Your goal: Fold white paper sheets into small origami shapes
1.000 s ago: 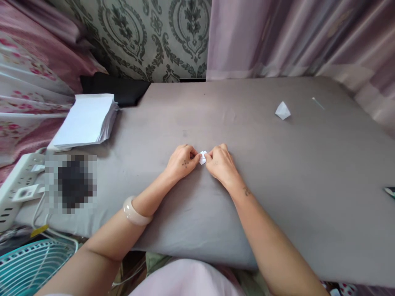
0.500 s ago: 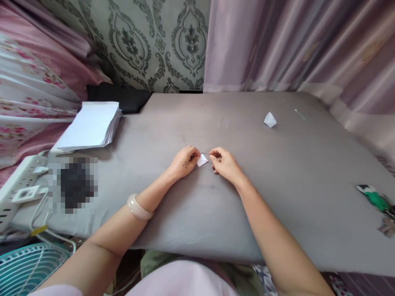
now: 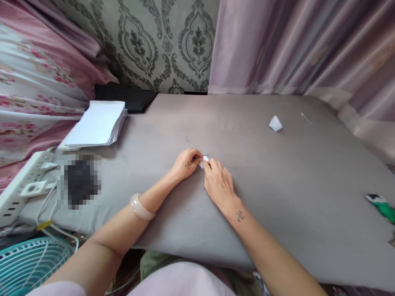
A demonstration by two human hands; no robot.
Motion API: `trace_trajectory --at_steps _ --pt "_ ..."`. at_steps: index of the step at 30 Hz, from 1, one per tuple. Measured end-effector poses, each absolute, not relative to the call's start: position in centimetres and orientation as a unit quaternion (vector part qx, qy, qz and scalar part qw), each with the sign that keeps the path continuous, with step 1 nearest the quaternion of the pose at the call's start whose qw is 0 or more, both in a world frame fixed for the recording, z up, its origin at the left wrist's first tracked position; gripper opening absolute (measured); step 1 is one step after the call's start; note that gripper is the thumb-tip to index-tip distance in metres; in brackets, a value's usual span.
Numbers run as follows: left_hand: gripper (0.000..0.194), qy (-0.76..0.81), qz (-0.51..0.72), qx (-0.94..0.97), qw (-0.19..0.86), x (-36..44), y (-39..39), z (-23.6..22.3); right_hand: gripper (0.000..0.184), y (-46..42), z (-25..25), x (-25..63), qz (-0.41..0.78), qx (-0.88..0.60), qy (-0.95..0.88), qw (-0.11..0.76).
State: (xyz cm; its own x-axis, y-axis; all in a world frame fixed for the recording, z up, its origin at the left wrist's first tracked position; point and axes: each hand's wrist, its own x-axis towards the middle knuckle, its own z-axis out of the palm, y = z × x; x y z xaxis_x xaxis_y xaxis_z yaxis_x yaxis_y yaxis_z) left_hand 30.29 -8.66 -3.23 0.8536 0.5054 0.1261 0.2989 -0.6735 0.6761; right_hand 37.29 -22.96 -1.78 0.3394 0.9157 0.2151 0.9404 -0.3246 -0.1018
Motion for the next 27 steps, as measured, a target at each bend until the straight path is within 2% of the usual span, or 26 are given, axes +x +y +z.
trace_trajectory --at_steps 3,7,22,27 --pt "0.014 0.28 0.141 0.875 0.37 29.8 -8.4 -2.8 0.038 -22.7 -1.8 37.6 -0.059 -0.814 -0.568 0.106" --pt "0.02 0.351 0.157 0.859 0.339 28.7 -7.9 -2.3 0.038 -22.5 -1.9 37.8 -0.052 -0.812 -0.57 0.118" --pt "0.018 0.36 0.115 0.867 0.325 29.9 -8.5 -2.9 0.04 -22.5 -1.6 38.5 -0.019 -0.797 -0.593 0.114" --pt "0.019 0.345 0.108 0.882 0.301 30.0 -8.4 -3.2 0.034 -22.0 -1.2 39.0 -0.011 -0.798 -0.589 0.128"
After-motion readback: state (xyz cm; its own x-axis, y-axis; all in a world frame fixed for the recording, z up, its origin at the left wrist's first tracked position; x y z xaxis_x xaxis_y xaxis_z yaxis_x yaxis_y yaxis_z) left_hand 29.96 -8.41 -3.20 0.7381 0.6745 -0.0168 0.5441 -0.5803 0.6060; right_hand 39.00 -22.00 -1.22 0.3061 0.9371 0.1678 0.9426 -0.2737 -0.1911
